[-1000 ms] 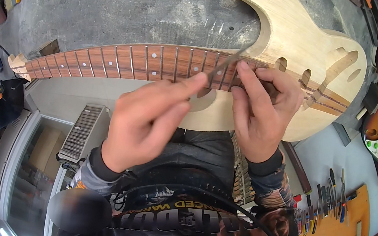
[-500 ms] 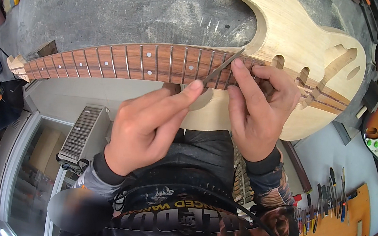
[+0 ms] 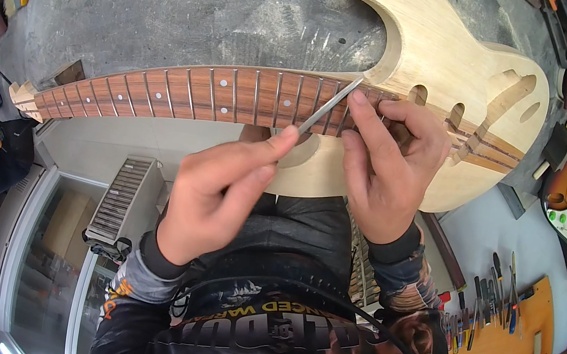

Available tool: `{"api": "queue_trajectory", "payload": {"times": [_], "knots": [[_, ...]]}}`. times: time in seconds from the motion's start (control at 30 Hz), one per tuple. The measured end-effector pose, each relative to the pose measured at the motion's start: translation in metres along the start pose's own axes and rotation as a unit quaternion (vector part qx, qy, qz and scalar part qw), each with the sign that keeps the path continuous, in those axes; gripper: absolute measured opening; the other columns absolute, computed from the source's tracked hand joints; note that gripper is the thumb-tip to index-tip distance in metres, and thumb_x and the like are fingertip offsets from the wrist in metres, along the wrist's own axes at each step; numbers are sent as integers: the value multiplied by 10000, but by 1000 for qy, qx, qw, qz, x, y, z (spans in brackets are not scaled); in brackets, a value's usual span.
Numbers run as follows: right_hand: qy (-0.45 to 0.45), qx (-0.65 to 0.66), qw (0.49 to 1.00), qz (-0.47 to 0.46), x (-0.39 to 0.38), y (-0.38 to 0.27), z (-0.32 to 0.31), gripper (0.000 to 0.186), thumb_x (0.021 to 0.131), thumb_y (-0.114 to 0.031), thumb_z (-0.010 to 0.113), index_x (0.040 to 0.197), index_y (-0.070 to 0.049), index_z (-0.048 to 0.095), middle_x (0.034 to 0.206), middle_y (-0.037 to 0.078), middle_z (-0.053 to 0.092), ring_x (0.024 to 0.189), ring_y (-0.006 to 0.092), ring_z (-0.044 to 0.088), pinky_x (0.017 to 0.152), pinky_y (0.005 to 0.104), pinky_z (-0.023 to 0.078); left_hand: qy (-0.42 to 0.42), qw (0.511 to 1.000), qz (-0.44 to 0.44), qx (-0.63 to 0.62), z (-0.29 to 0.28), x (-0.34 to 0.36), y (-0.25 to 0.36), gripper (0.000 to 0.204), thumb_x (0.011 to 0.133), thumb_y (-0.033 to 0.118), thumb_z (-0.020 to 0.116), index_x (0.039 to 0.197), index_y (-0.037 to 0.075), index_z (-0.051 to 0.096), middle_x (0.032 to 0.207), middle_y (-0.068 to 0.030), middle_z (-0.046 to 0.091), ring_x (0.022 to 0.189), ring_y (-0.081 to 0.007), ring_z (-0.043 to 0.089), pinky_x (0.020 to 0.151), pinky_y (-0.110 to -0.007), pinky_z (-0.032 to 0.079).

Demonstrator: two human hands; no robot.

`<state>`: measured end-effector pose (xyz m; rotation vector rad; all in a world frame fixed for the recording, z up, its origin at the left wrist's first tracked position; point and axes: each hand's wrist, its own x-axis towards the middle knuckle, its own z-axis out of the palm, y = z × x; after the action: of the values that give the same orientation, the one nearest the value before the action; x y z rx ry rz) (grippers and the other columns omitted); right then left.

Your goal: The person uses a file to smooth the edges of the frets on a guitar neck, then turns the guitar body over to continue filing around the pickup cavities.

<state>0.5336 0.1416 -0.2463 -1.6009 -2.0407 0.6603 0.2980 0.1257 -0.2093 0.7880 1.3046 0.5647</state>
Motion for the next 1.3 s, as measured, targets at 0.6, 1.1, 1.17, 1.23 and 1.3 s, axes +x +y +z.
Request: {"api": "queue_trajectory", "payload": {"times": [0.6,1.1,1.17,1.23,1.3], "knots": [[6,-3,1000,-4,1,-2,1,609,740,9,865,1322,-140,770,1182,82,612,1082,291,590,955,425,432,-24,905,171,388,1,16,16,411,958,-29,694,1366,7,733,905,-127,710,675,-171,629,640,-303,488],[19,4,1000,-13,1,0,2,598,749,11,861,1322,-132,768,1164,82,616,1051,282,599,914,420,455,-15,916,179,360,0,18,9,423,968,-30,691,1386,22,729,837,-115,674,645,-152,566,624,-291,460],[22,6,1000,-10,0,1,3,595,752,10,859,1321,-134,767,1166,81,617,1053,284,601,919,421,455,-33,864,288,411,-4,24,4,450,959,-44,693,1409,-47,682,753,-24,597,610,-77,455,532,-294,389],[17,1,1000,-10,0,0,2,594,753,10,858,1323,-135,767,1166,80,618,1055,284,603,924,424,455,-14,932,219,287,-2,17,0,428,964,-39,690,1390,-13,709,786,-61,629,626,-114,516,577,-295,425],[11,-6,1000,-10,-1,0,1,595,754,9,857,1324,-136,766,1164,80,619,1056,285,604,927,427,455,3,977,144,155,1,4,-1,410,968,-35,686,1371,21,737,819,-98,662,642,-151,577,621,-297,462]]}}
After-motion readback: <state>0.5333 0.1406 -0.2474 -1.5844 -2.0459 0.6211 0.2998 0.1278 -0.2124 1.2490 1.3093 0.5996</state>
